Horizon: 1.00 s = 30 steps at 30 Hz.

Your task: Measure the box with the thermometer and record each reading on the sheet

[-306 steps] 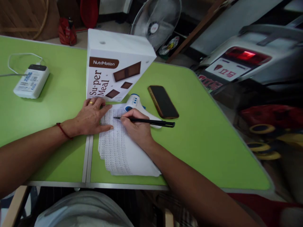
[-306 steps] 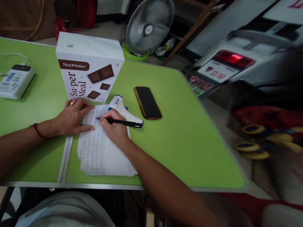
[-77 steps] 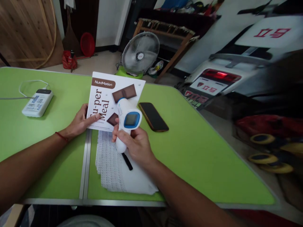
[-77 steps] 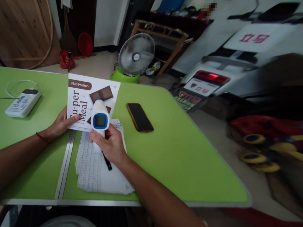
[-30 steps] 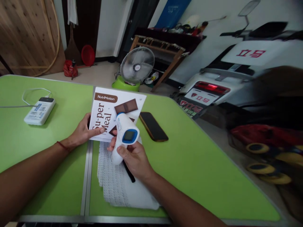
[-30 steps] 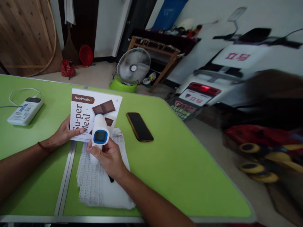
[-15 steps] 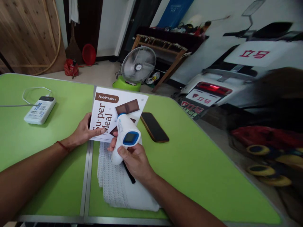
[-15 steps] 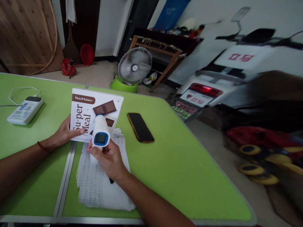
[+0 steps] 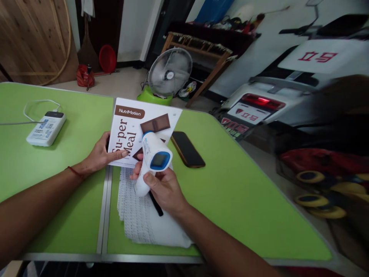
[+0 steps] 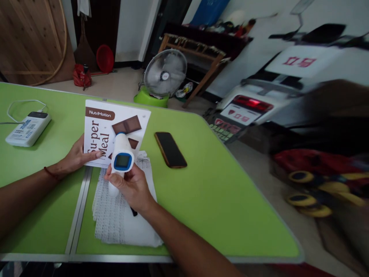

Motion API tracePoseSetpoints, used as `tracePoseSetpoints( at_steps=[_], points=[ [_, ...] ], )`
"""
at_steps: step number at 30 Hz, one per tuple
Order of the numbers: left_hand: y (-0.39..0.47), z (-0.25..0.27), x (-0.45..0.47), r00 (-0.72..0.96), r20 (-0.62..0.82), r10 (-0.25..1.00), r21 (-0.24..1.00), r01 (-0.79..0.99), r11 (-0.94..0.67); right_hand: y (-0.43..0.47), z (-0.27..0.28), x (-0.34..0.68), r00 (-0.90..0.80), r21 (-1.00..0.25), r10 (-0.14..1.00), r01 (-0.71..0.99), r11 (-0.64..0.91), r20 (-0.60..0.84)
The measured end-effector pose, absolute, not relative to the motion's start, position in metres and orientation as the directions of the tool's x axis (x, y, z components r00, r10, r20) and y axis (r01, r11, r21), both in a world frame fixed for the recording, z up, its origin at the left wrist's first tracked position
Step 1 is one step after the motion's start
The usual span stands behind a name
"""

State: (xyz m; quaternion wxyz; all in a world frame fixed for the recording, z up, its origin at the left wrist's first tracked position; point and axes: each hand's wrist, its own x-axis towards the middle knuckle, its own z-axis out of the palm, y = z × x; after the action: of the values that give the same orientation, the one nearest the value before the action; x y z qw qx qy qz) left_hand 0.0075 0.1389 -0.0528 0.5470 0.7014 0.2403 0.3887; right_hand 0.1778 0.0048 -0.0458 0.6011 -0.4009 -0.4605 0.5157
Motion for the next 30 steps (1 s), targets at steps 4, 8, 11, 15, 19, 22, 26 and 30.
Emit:
tracePoseSetpoints(
  at_steps=[4, 8, 11, 15, 19, 22, 26, 30],
  points=[
    [0.136, -0.048, 0.009, 0.56, 0.182, 0.808, 0.983, -0.083, -0.164, 0.005, -0.045, 0.178, 0.042, -0.961, 0.988, -0.229, 0.155, 0.149],
    [0.135, -0.045, 0.009, 0.565, 0.191, 0.803, 0.982, -0.1, -0.163, 0.004, -0.043, 0.178, 0.05, -0.958, 0.988, -0.243, 0.152, 0.144],
    [0.134, -0.045, 0.009, 0.557, 0.171, 0.813, 0.985, -0.079, -0.152, 0.003, -0.041, 0.177, 0.05, -0.962, 0.99, -0.233, 0.141, 0.133],
    [0.134, -0.043, 0.01, 0.543, 0.176, 0.821, 0.984, -0.086, -0.154, 0.002, -0.04, 0.178, 0.049, -0.965, 0.99, -0.222, 0.141, 0.133],
    [0.133, -0.042, 0.011, 0.541, 0.181, 0.821, 0.983, -0.091, -0.156, 0.003, -0.041, 0.177, 0.053, -0.963, 0.99, -0.232, 0.14, 0.131],
    [0.132, -0.043, 0.009, 0.541, 0.194, 0.818, 0.981, -0.088, -0.175, 0.002, -0.04, 0.177, 0.043, -0.963, 0.988, -0.225, 0.151, 0.145],
    [0.132, -0.046, 0.007, 0.528, 0.236, 0.816, 0.972, -0.11, -0.209, -0.001, -0.03, 0.191, 0.068, -0.981, 0.979, -0.031, 0.194, 0.191],
    [0.136, -0.049, 0.007, 0.426, 0.294, 0.856, 0.955, -0.158, -0.249, 0.004, -0.017, 0.228, 0.073, -0.927, 0.974, 0.328, 0.181, 0.216]
  ],
)
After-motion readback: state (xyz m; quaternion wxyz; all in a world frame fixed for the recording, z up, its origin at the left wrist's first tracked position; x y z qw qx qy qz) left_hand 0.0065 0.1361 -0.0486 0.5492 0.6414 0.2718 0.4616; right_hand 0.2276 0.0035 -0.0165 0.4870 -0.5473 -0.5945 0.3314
